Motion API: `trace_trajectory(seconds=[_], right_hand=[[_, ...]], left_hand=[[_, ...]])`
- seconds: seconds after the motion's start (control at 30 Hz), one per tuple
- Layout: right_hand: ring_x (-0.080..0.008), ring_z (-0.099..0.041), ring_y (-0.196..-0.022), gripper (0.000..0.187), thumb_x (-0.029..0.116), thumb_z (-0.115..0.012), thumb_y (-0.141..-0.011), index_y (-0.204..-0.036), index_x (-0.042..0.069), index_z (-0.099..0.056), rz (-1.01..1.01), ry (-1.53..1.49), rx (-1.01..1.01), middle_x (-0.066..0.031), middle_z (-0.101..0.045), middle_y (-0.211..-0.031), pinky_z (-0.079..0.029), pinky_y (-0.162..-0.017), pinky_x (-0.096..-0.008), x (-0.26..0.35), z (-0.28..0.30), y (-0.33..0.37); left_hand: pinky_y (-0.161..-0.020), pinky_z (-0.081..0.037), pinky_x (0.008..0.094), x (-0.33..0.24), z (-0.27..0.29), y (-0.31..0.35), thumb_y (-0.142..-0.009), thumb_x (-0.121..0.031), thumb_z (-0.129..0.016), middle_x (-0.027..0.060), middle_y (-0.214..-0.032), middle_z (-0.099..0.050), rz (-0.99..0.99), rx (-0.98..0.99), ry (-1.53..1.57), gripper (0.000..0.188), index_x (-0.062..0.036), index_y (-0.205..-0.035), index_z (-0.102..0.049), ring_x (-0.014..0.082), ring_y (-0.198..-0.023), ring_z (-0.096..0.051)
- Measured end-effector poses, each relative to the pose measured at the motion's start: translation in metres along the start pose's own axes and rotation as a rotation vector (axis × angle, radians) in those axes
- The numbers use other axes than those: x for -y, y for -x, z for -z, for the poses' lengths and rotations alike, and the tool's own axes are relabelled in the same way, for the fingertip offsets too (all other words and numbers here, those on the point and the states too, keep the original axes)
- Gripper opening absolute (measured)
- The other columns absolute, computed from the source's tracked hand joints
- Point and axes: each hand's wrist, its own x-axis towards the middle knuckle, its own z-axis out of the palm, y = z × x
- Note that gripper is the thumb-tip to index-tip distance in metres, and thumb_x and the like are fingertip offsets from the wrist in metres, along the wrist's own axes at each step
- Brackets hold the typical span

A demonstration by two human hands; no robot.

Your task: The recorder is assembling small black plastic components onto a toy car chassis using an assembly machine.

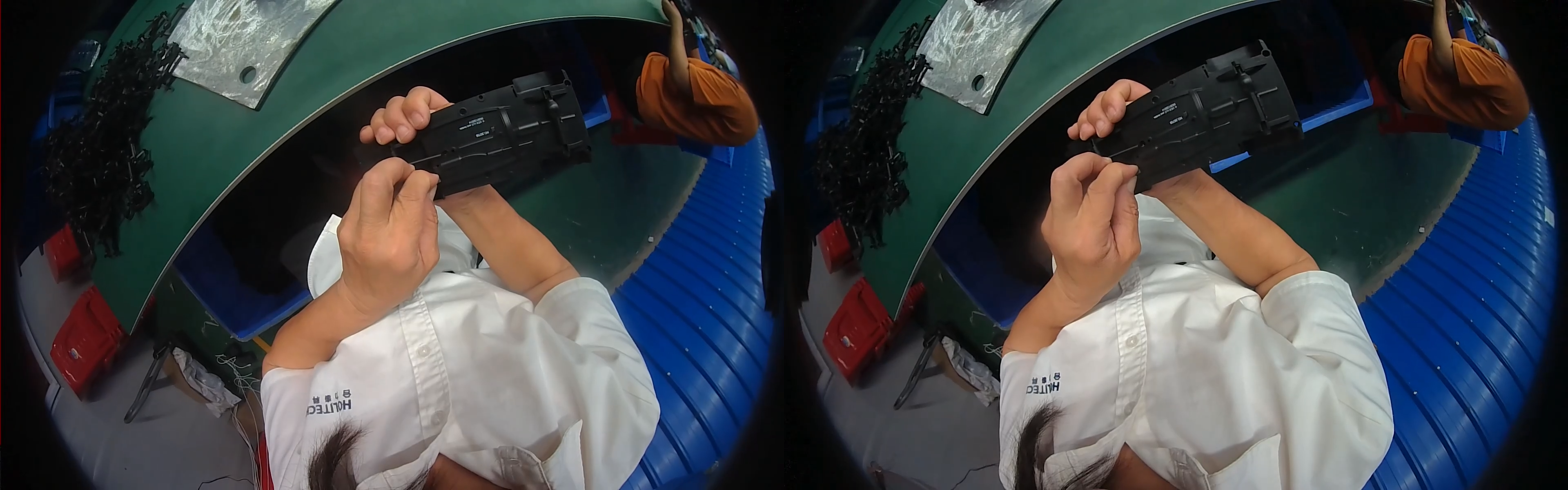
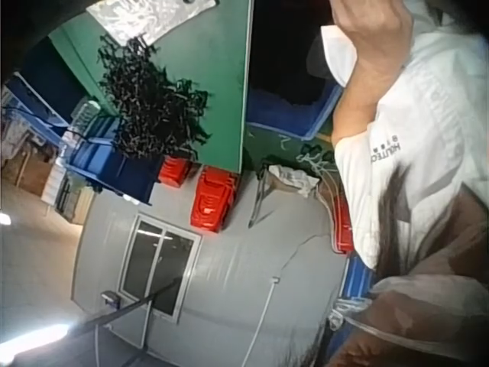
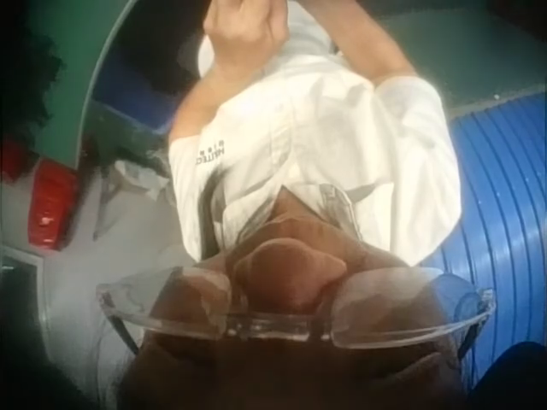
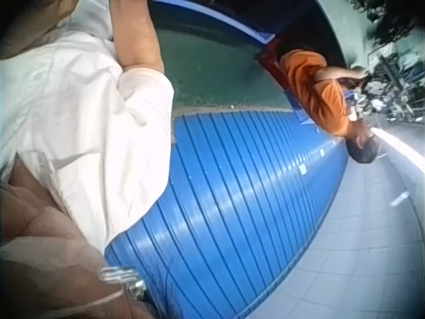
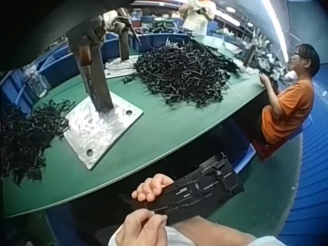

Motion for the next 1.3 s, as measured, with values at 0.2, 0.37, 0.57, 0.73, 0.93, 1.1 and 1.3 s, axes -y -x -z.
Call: trace_trajectory(seconds=[0.2, 0.37, 0.57, 0.73, 0.93, 1.1, 1.3], right_hand=[[-0.0181, -0.055, -0.081, 0.017, 0.026, -0.06, -0.082, -0.081, 0.012, -0.051, 0.0, 0.015, -0.015, -0.0029, -0.056, -0.076, -0.044, -0.089, -0.0363, -0.001, 0.0, 0.0], [-0.0184, -0.056, -0.081, 0.017, 0.027, -0.059, -0.083, -0.08, 0.012, -0.051, -0.003, -0.006, -0.012, -0.003, -0.056, -0.075, -0.044, -0.088, -0.0364, -0.003, -0.002, 0.0], [-0.0187, -0.056, -0.079, 0.018, 0.027, -0.059, -0.082, -0.079, 0.011, -0.051, -0.022, -0.039, -0.026, -0.0032, -0.056, -0.074, -0.045, -0.087, -0.0365, -0.004, -0.002, 0.0], [-0.0188, -0.056, -0.079, 0.018, 0.027, -0.059, -0.082, -0.079, 0.011, -0.051, -0.022, -0.032, -0.023, -0.0033, -0.056, -0.074, -0.045, -0.087, -0.0368, -0.005, -0.004, -0.001], [-0.0189, -0.056, -0.08, 0.018, 0.028, -0.058, -0.083, -0.08, 0.011, -0.051, -0.018, -0.03, -0.042, -0.0034, -0.056, -0.074, -0.045, -0.088, -0.037, -0.005, -0.004, -0.001], [-0.0194, -0.056, -0.078, 0.019, 0.028, -0.058, -0.083, -0.078, 0.01, -0.052, -0.031, -0.022, -0.165, -0.0037, -0.056, -0.074, -0.045, -0.087, -0.0369, -0.003, -0.002, -0.003], [-0.0229, -0.055, -0.076, 0.027, 0.03, -0.045, -0.086, -0.08, 0.005, -0.055, 0.06, -0.029, -0.471, -0.0085, -0.054, -0.073, -0.048, -0.08, -0.038, 0.004, -0.002, 0.002]], left_hand=[[-0.057, -0.049, 0.0268, 0.0, -0.002, 0.001, -0.069, 0.008, -0.064, 0.0105, -0.089, -0.052, -0.003, -0.027, -0.009, 0.019, 0.0005, -0.087, -0.062, 0.0201, -0.068, -0.058], [-0.056, -0.049, 0.0299, 0.0, -0.002, 0.001, -0.062, 0.007, -0.066, 0.0118, -0.09, -0.051, -0.013, -0.038, -0.005, 0.025, 0.0027, -0.086, -0.06, 0.0245, -0.07, -0.057], [-0.057, -0.049, 0.0302, -0.002, 0.002, -0.001, -0.062, 0.005, -0.067, 0.012, -0.089, -0.052, -0.021, -0.01, -0.027, 0.024, 0.0028, -0.085, -0.06, 0.0243, -0.071, -0.057], [-0.054, -0.047, 0.0275, 0.001, 0.003, -0.004, -0.065, 0.008, -0.065, 0.0101, -0.087, -0.052, -0.038, -0.002, -0.032, 0.021, -0.0002, -0.083, -0.061, 0.0204, -0.065, -0.057], [-0.054, -0.048, 0.0275, 0.004, 0.005, -0.002, -0.065, 0.007, -0.066, 0.0101, -0.088, -0.052, -0.053, 0.028, -0.021, 0.023, 0.0012, -0.087, -0.062, 0.0205, -0.066, -0.057], [-0.057, -0.049, 0.0283, 0.007, 0.007, -0.005, -0.066, 0.007, -0.066, 0.0116, -0.093, -0.054, -0.061, 0.078, 0.017, 0.029, 0.0026, -0.095, -0.062, 0.0225, -0.069, -0.058], [-0.06, -0.05, 0.0286, 0.01, 0.006, -0.009, -0.063, -0.018, -0.079, 0.0125, -0.097, -0.054, -0.044, 0.105, -0.084, 0.046, 0.0, -0.102, -0.063, 0.0227, -0.074, -0.058]])
